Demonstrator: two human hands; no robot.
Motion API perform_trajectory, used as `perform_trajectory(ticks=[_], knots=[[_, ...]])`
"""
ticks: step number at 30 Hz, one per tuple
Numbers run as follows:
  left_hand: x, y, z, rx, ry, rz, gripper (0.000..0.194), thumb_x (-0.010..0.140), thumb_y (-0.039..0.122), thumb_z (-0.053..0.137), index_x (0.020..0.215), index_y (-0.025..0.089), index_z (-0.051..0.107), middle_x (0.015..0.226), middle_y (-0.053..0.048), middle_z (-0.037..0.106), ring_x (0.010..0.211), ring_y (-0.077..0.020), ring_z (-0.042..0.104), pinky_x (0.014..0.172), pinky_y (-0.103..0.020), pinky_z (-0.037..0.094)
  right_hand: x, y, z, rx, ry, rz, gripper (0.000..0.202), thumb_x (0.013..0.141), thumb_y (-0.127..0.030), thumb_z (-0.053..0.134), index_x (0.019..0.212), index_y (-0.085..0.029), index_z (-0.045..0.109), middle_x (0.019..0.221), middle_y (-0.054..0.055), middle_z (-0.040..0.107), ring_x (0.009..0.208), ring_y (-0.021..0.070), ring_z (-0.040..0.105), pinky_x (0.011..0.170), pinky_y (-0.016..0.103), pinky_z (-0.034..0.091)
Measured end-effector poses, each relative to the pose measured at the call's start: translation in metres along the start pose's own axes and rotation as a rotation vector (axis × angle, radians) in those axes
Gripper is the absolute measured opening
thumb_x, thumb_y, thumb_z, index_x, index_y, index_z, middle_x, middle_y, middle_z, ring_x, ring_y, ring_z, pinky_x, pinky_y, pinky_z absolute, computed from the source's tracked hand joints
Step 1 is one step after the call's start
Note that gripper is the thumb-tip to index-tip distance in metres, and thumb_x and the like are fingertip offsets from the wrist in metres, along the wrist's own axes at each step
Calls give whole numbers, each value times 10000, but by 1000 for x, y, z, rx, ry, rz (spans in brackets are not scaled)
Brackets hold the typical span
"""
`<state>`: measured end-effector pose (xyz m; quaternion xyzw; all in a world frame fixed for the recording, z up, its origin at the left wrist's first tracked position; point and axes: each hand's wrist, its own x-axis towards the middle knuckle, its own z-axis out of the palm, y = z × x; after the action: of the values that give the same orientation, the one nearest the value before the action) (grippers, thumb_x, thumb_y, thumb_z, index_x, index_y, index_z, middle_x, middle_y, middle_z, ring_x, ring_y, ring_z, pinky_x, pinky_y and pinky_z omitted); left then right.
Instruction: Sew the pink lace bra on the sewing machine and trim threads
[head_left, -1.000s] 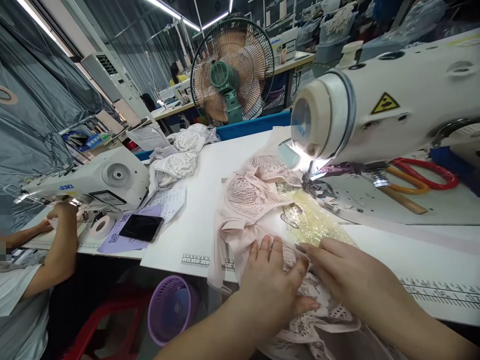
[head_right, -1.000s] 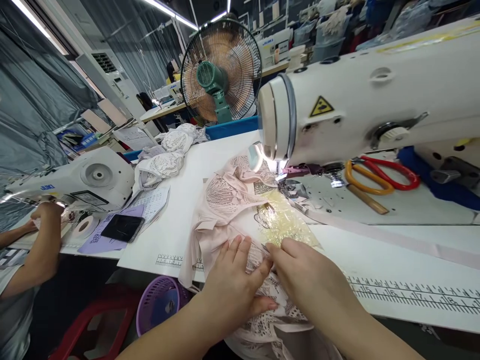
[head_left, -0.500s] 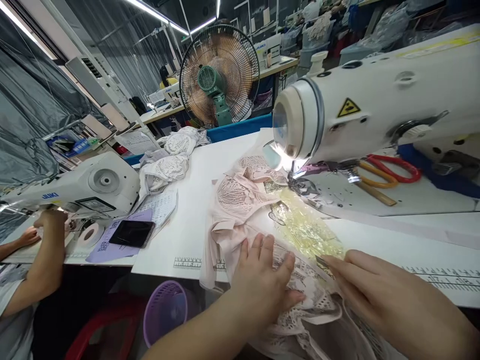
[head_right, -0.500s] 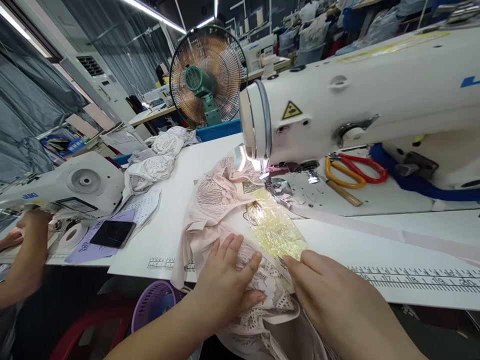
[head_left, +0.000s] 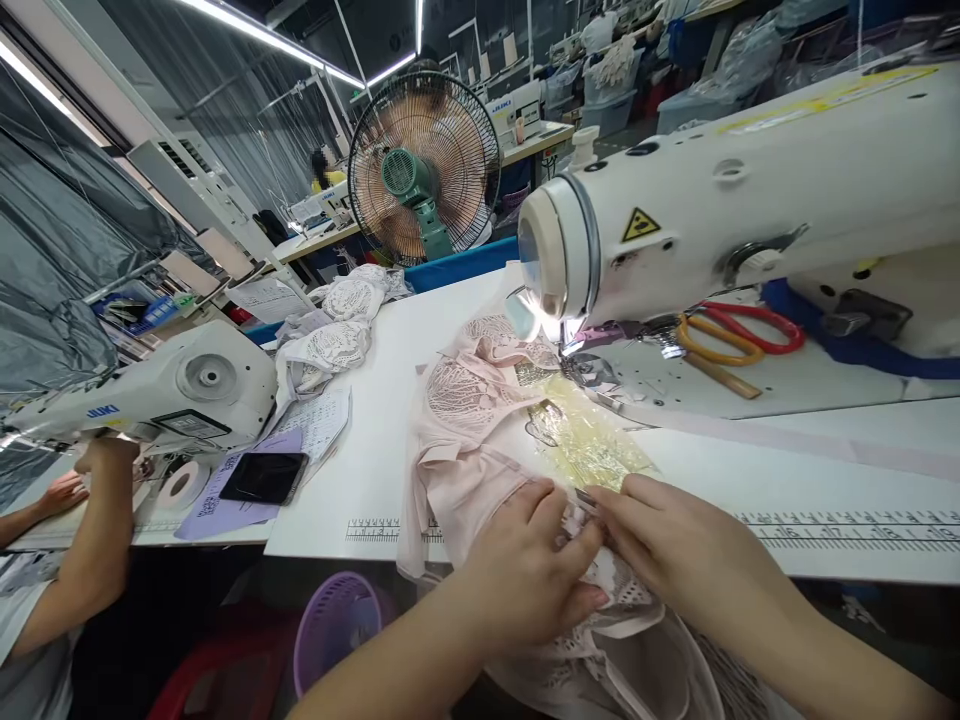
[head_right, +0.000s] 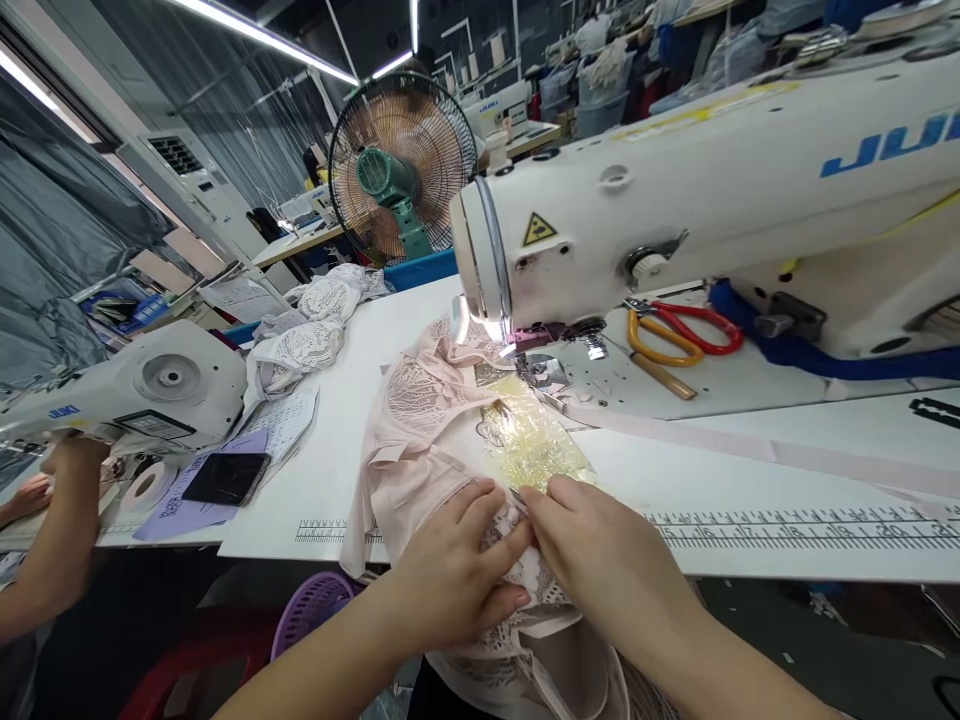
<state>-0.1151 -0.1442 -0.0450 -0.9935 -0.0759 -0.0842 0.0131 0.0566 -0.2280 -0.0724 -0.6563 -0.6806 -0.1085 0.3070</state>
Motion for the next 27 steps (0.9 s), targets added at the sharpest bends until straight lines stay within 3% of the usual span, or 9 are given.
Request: perform_trajectory(ticks=[6, 10, 13, 19, 27], knots=[[1, 1, -1, -2, 5, 1, 530, 890, 477, 429, 1291, 134, 480, 1242, -191, 475, 1225, -320, 411, 1049, -473, 354, 4, -1, 2, -14, -97, 7, 162, 843, -143, 456, 783, -184, 601, 620, 6, 490, 539, 161, 514, 440, 245, 266], [3, 1, -1, 6, 16, 2, 533, 889, 475, 435, 1301, 139, 475, 1201, -193, 496, 1208, -308, 427, 1027, -482, 379, -14, 7, -3, 10, -151, -11, 174, 795, -100, 444, 753, -188, 588, 618, 11, 492, 537, 159, 499, 467, 255, 302], [3, 1, -1, -7, 0, -10, 544, 878, 499, 449, 1296, 152, 482, 1203, -192, 490, 1219, -318, 414, 1016, -496, 387, -30, 13, -10, 29, -163, 31, 194, 832, -138, 409, 786, -204, 586, 654, 15, 512, 563, 166, 517, 488, 269, 339], [4, 2, -5, -25, -52, -25, 550, 870, 484, 479, 1297, 138, 479, 1231, -203, 468, 1233, -350, 397, 1007, -522, 390, -36, 23, -23, 133, -102, 181, 305, 943, -315, 324, 949, -203, 608, 686, 9, 530, 555, 144, 546, 473, 262, 385], [6, 2, -12, -20, -133, -15, 519, 879, 421, 489, 1298, 115, 471, 1321, -237, 421, 1275, -387, 362, 972, -579, 403, -27, 56, -24, 57, -144, 474, 338, 864, -352, 340, 884, -222, 651, 850, 40, 652, 674, 204, 624, 487, 286, 385]])
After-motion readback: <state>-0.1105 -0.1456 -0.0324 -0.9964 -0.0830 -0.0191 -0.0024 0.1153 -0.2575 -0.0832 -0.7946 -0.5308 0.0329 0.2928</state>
